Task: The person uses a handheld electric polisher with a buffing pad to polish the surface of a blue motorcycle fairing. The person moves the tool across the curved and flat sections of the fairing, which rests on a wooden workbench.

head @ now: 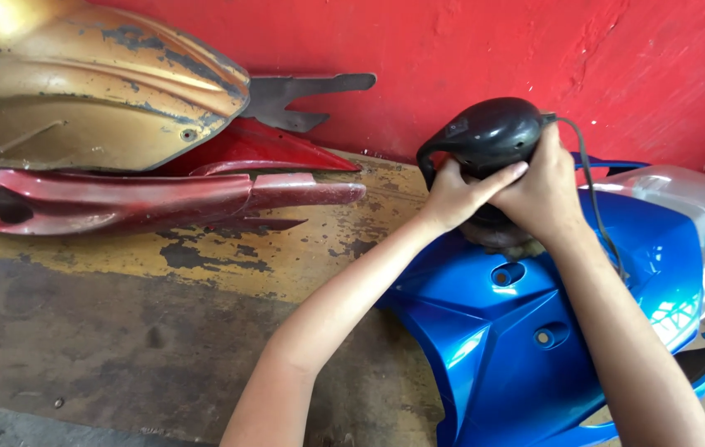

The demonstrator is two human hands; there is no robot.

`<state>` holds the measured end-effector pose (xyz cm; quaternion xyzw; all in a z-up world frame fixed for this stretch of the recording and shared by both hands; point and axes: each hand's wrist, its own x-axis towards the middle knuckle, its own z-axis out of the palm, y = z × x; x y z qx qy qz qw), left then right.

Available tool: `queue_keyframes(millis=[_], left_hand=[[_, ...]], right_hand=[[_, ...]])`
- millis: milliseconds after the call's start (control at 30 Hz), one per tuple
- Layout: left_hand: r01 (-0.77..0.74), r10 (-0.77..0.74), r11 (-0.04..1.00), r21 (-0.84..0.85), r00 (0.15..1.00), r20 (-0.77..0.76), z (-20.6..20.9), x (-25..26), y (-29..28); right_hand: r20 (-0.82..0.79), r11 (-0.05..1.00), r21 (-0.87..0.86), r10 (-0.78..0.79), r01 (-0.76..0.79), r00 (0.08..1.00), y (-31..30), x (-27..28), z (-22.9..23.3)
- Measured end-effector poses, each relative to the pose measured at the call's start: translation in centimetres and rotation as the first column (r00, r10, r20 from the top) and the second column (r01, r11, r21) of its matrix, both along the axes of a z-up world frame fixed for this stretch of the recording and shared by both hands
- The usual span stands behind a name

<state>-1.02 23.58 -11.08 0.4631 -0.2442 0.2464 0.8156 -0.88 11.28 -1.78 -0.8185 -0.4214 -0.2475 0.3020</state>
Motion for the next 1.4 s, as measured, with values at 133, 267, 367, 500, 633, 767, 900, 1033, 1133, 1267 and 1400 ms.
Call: queue_keyframes(millis=[133, 267, 367, 500, 633, 767, 900, 1033, 1133, 1267, 1400], left_hand=[[-0.033, 0.033, 0.999, -0.005, 0.999, -0.019, 0.4, -3.2, -0.8], [-0.085, 0.085, 0.996, 0.016, 0.996, -0.001, 0.1, -5.0, -0.8], [-0.081, 0.081, 0.997, 0.022, 0.996, -0.04, -0.6, -4.1, 0.2], [-0.118, 0.116, 0.993, -0.021, 0.991, -0.062, -1.9, -3.0, 1.2], [-0.139, 0.138, 0.99, -0.016, 0.987, -0.077, -1.3, -5.1, 0.7], [-0.155, 0.154, 0.988, -0.008, 0.986, -0.067, -0.5, -7.0, 0.3], [-0.127, 0.125, 0.992, -0.012, 0.989, -0.081, -1.5, -5.6, 1.2], [-0.169, 0.168, 0.986, -0.01, 0.983, -0.077, -2.1, -5.0, 1.1], [-0.222, 0.223, 0.975, 0.024, 0.967, -0.123, -1.4, -6.4, 0.0], [-0.113, 0.112, 0.994, -0.009, 0.989, -0.098, 0.3, -8.4, -1.6], [-0.093, 0.094, 0.996, 0.02, 0.992, -0.078, 0.2, -6.9, -1.9]], right_hand=[[0.001, 0.993, -0.072, -0.097, 0.097, 0.995, -0.6, -3.2, 0.8], [0.012, 0.996, -0.066, -0.06, 0.061, 0.998, -0.7, -4.0, -0.1], [-0.01, 0.996, -0.056, -0.064, 0.064, 0.998, 0.0, -2.3, -1.5], [-0.052, 0.999, -0.048, 0.008, -0.011, 0.999, 1.6, -1.6, -1.8], [-0.049, 0.997, -0.073, 0.002, -0.005, 0.999, 1.1, -3.6, -0.8], [-0.019, 0.997, -0.073, -0.01, 0.008, 1.0, 0.7, -5.0, -1.0], [-0.098, 0.999, -0.034, -0.003, -0.001, 0.995, 1.3, -2.8, -2.6], [-0.09, 0.998, -0.058, 0.028, -0.033, 0.996, 1.8, -3.2, -1.8], [-0.04, 0.997, -0.052, 0.061, -0.063, 0.997, 0.4, -4.5, -1.0], [-0.082, 0.998, -0.062, -0.033, 0.027, 0.996, -1.3, -6.5, -0.1], [0.013, 0.999, -0.028, -0.031, 0.032, 0.999, -2.4, -4.4, -1.3]])
